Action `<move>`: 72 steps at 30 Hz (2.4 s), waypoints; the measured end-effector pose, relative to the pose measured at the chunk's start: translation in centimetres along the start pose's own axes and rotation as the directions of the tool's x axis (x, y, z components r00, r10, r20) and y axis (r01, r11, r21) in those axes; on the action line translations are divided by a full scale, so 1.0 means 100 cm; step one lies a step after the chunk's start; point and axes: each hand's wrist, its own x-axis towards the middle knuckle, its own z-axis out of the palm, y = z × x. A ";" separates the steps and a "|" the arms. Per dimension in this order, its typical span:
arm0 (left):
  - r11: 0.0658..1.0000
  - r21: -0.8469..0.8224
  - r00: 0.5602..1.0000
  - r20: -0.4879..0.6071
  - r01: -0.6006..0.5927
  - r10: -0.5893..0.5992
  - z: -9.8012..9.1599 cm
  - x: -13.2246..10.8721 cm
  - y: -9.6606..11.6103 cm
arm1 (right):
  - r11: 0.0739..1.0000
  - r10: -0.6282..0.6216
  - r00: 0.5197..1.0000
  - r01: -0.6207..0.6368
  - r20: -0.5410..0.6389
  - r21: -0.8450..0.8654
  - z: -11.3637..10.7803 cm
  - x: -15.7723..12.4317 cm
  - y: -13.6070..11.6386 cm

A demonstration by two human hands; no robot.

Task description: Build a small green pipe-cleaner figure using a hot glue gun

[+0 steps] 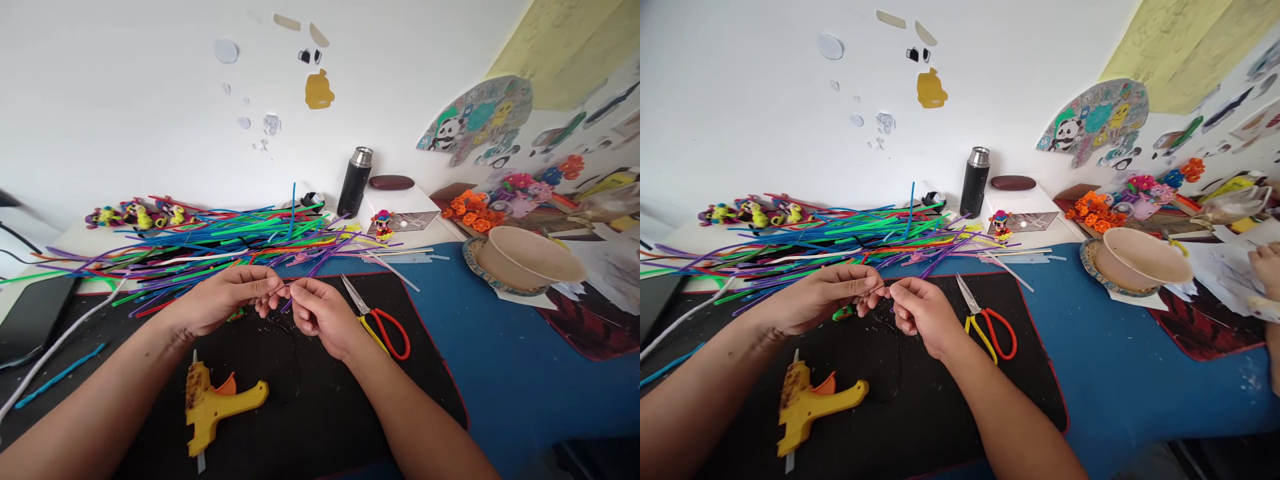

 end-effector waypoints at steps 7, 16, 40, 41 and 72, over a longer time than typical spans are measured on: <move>0.998 -0.030 0.998 -0.008 0.055 -0.056 0.002 0.000 0.002 | 1.000 0.007 1.000 -0.007 0.019 0.009 0.002 -0.001 0.000; 0.994 -0.050 0.995 -0.006 0.099 -0.100 0.003 0.002 0.000 | 1.000 0.002 1.000 -0.003 0.027 0.017 0.001 0.000 0.000; 0.991 -0.104 0.995 -0.038 0.085 -0.090 0.010 0.004 -0.006 | 1.000 0.006 1.000 -0.006 0.016 0.029 0.003 0.000 0.001; 0.992 -0.090 0.995 -0.036 0.089 -0.092 0.009 0.004 -0.006 | 1.000 0.007 1.000 -0.008 0.016 0.028 0.003 0.000 0.001; 0.984 -0.162 0.997 0.034 0.079 -0.075 0.000 0.003 -0.012 | 0.998 0.003 1.000 -0.004 0.012 0.056 0.001 -0.001 -0.001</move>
